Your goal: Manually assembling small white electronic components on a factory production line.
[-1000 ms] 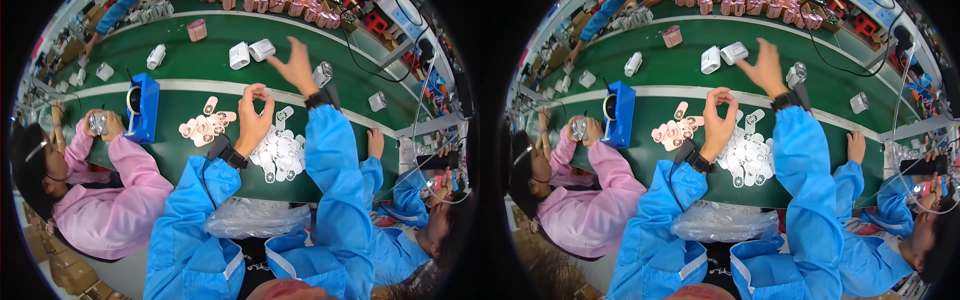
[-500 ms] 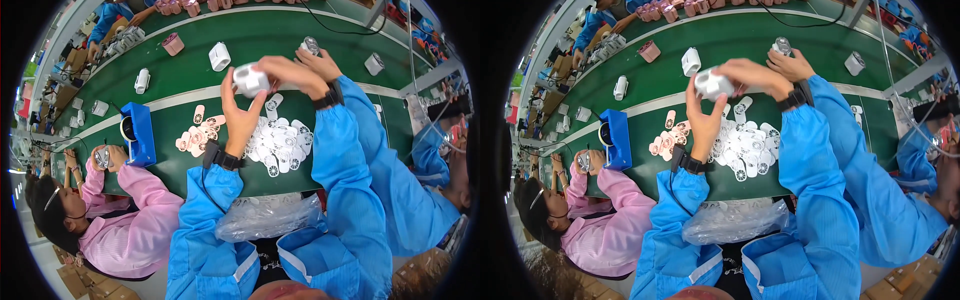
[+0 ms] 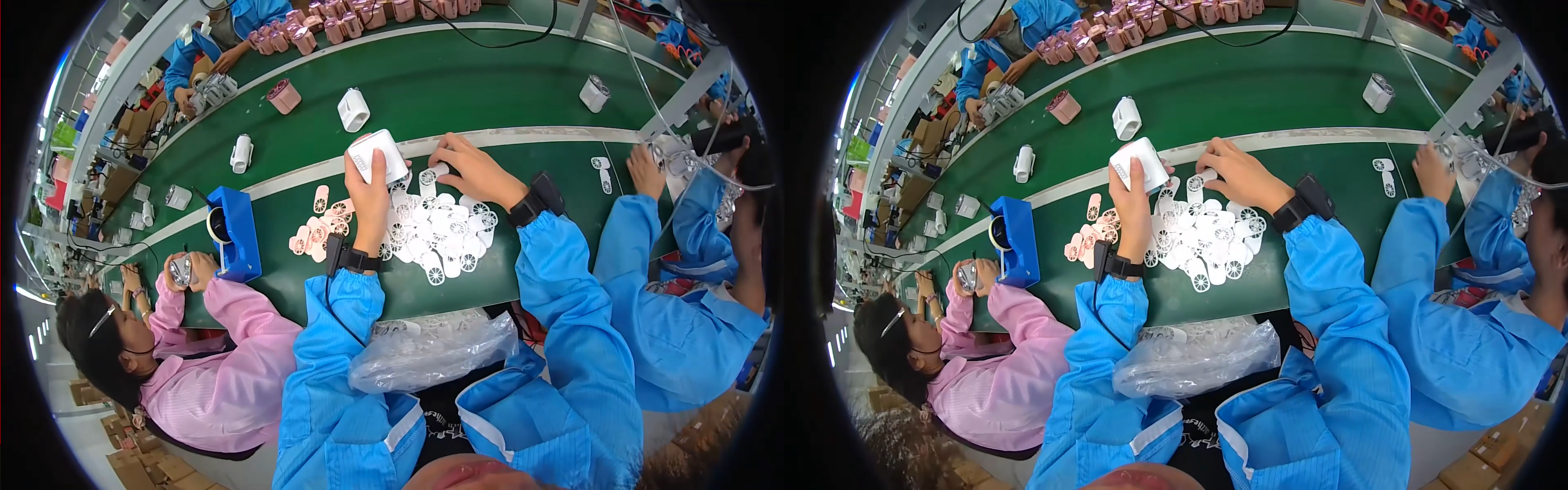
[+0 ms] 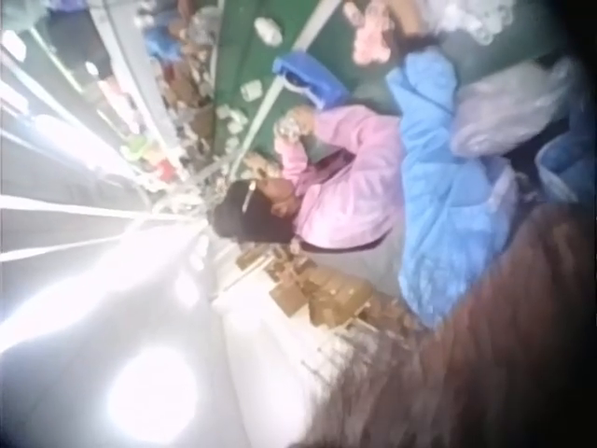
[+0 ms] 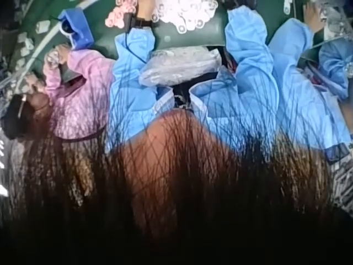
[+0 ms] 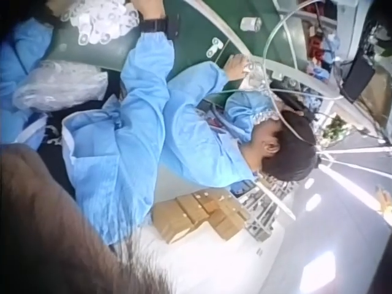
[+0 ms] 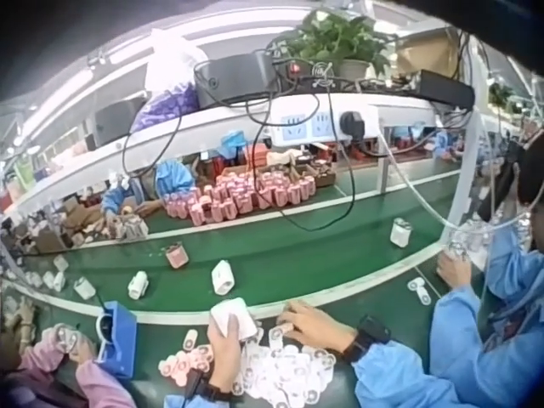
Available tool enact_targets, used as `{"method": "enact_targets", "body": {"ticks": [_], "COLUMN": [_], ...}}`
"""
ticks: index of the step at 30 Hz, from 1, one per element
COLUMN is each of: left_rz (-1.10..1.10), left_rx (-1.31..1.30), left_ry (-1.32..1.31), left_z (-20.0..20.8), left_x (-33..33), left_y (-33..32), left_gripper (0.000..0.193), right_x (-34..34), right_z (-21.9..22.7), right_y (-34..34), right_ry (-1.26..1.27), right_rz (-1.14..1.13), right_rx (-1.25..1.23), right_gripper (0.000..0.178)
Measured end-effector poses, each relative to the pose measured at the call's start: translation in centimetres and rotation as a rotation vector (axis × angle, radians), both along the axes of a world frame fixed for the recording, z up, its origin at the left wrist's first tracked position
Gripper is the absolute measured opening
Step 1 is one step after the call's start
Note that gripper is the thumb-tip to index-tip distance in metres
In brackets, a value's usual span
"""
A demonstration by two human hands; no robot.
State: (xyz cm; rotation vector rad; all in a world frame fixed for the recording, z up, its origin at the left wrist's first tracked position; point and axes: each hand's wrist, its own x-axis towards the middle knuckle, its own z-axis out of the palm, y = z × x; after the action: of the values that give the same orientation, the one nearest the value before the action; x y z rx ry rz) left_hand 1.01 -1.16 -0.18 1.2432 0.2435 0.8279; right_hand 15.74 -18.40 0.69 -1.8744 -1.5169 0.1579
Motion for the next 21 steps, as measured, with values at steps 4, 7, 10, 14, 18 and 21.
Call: {"method": "enact_targets", "body": {"ticks": [4,7,10,14,18,21], "left_rz": [-0.003,-0.022,-0.039,-0.123,-0.255,-0.236], "left_rx": [0.000,0.021,0.188,0.463,0.380,0.368], "left_ry": [0.077,0.119,0.177,0.210,0.155,0.150], "left_z": [0.0,0.0,0.0,0.5,0.5,0.3], "left_x": [-0.1,0.0,-0.4,-0.7,-0.8,-0.8], "left_y": [0.4,-0.1,0.0,-0.2,-1.1,-0.9], "left_gripper": [0.036,0.037,0.040,0.047,0.055,0.058], "right_x": [1.2,1.9,1.2,-1.4,-2.8,-2.5], "right_z": [0.4,-0.6,0.1,3.4,4.0,3.9], "right_y": [0.1,-0.6,-0.9,-1.1,-1.6,-1.4], "right_ry": [0.218,0.394,0.483,0.444,0.352,0.262], "right_rz": [0.001,-0.014,-0.059,-0.120,-0.066,-0.012], "right_rx": [-0.122,-0.076,0.088,0.401,0.458,0.436], "right_gripper": [0.022,0.018,0.015,0.014,0.016,0.017]}}
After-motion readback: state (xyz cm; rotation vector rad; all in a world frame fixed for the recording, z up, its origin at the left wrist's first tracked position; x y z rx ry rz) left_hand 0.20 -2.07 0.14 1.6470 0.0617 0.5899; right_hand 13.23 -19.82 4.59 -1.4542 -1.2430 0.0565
